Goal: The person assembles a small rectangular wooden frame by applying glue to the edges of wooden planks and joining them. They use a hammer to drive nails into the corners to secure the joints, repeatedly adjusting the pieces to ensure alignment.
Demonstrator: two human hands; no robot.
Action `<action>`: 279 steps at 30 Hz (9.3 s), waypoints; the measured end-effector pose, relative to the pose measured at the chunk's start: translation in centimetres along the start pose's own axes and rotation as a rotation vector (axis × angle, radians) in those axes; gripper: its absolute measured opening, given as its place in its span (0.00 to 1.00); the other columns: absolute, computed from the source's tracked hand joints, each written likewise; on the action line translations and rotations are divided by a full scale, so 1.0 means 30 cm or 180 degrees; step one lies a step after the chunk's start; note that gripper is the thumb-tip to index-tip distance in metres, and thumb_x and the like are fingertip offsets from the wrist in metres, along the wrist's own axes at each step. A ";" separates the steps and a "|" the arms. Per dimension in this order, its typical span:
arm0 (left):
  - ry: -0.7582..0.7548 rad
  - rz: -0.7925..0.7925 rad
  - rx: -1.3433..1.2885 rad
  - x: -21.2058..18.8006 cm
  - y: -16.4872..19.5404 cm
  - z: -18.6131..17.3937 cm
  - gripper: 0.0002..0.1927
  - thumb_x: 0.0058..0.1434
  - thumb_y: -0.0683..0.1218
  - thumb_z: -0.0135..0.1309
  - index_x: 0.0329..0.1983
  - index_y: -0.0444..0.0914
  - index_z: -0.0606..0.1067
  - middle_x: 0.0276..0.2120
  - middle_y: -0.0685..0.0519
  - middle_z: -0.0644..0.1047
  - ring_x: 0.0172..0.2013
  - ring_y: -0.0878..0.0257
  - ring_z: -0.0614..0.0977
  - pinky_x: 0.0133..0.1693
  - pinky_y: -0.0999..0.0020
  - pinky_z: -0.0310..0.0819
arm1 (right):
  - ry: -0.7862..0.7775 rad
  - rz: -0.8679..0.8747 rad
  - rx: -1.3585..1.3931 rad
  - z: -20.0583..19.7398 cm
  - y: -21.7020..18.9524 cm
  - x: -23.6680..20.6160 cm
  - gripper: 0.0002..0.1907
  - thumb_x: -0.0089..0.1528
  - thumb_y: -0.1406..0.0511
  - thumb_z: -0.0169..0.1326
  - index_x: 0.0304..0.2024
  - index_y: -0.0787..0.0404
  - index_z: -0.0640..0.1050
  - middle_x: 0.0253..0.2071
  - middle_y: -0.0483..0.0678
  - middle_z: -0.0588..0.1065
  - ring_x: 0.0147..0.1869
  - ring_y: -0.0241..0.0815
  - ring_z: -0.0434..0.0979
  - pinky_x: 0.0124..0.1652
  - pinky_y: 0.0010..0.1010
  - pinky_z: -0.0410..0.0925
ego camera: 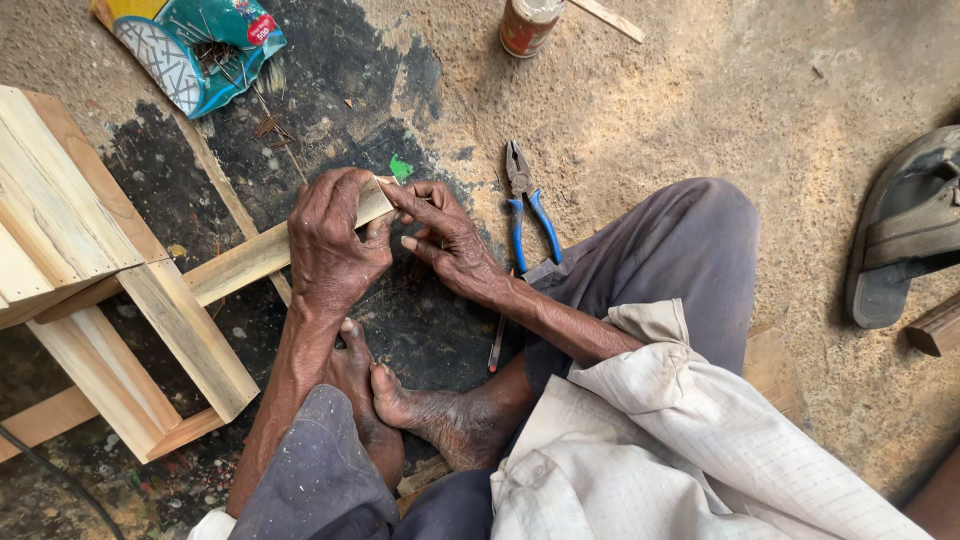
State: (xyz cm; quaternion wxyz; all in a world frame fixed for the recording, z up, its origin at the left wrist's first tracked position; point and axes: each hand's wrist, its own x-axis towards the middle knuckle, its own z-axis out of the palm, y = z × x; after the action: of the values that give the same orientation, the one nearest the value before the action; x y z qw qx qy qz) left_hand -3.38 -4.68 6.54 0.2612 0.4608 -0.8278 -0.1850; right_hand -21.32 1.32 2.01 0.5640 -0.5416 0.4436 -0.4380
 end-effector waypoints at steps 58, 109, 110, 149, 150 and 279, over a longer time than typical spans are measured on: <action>-0.0316 -0.0042 0.0187 -0.009 0.010 -0.104 0.24 0.59 0.42 0.68 0.56 0.33 0.73 0.49 0.43 0.78 0.49 0.45 0.82 0.48 0.52 0.80 | 0.0032 -0.0919 -0.1131 0.031 0.054 0.146 0.27 0.63 0.72 0.58 0.65 0.57 0.72 0.63 0.48 0.75 0.69 0.51 0.74 0.70 0.43 0.66; 0.0209 0.0368 -0.0105 0.029 -0.003 0.057 0.20 0.56 0.37 0.65 0.51 0.29 0.75 0.44 0.40 0.78 0.44 0.48 0.83 0.50 0.52 0.78 | 0.1015 0.1008 -0.0181 -0.116 -0.034 -0.153 0.39 0.61 0.70 0.60 0.73 0.68 0.62 0.54 0.48 0.75 0.47 0.33 0.74 0.44 0.27 0.72; 0.0273 0.0409 -0.0024 0.032 -0.003 0.058 0.20 0.55 0.37 0.64 0.51 0.28 0.75 0.44 0.40 0.78 0.45 0.48 0.83 0.50 0.52 0.78 | 0.0951 0.0909 -0.0147 -0.108 -0.033 -0.144 0.39 0.61 0.70 0.61 0.72 0.68 0.62 0.57 0.46 0.73 0.52 0.31 0.74 0.46 0.26 0.73; 0.0257 0.0248 -0.0033 0.042 0.020 0.051 0.18 0.54 0.35 0.63 0.49 0.28 0.75 0.43 0.40 0.79 0.44 0.49 0.83 0.50 0.53 0.77 | 0.0991 0.0671 -0.0382 -0.088 -0.033 -0.153 0.41 0.60 0.73 0.63 0.74 0.67 0.61 0.69 0.57 0.70 0.69 0.43 0.71 0.65 0.31 0.67; 0.0261 0.0249 -0.0061 0.042 0.020 0.053 0.18 0.54 0.37 0.63 0.48 0.28 0.75 0.43 0.40 0.79 0.43 0.48 0.83 0.49 0.53 0.77 | 0.0972 0.0872 -0.0487 -0.089 -0.032 -0.155 0.42 0.59 0.73 0.63 0.73 0.66 0.61 0.67 0.56 0.73 0.66 0.43 0.73 0.63 0.31 0.68; 0.0110 -0.0067 -0.0107 0.018 -0.032 0.090 0.50 0.54 0.52 0.73 0.74 0.32 0.61 0.50 0.40 0.80 0.48 0.48 0.82 0.56 0.51 0.72 | 0.0843 -0.1100 -0.2910 -0.254 -0.204 -0.079 0.28 0.63 0.69 0.62 0.66 0.55 0.72 0.42 0.54 0.80 0.36 0.42 0.81 0.31 0.32 0.74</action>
State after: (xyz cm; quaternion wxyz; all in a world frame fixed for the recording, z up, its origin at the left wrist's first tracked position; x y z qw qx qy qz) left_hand -4.59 -5.46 4.00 0.2811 0.4682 -0.8150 -0.1935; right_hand -29.36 1.76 8.04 0.1273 -0.7385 0.5616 -0.3508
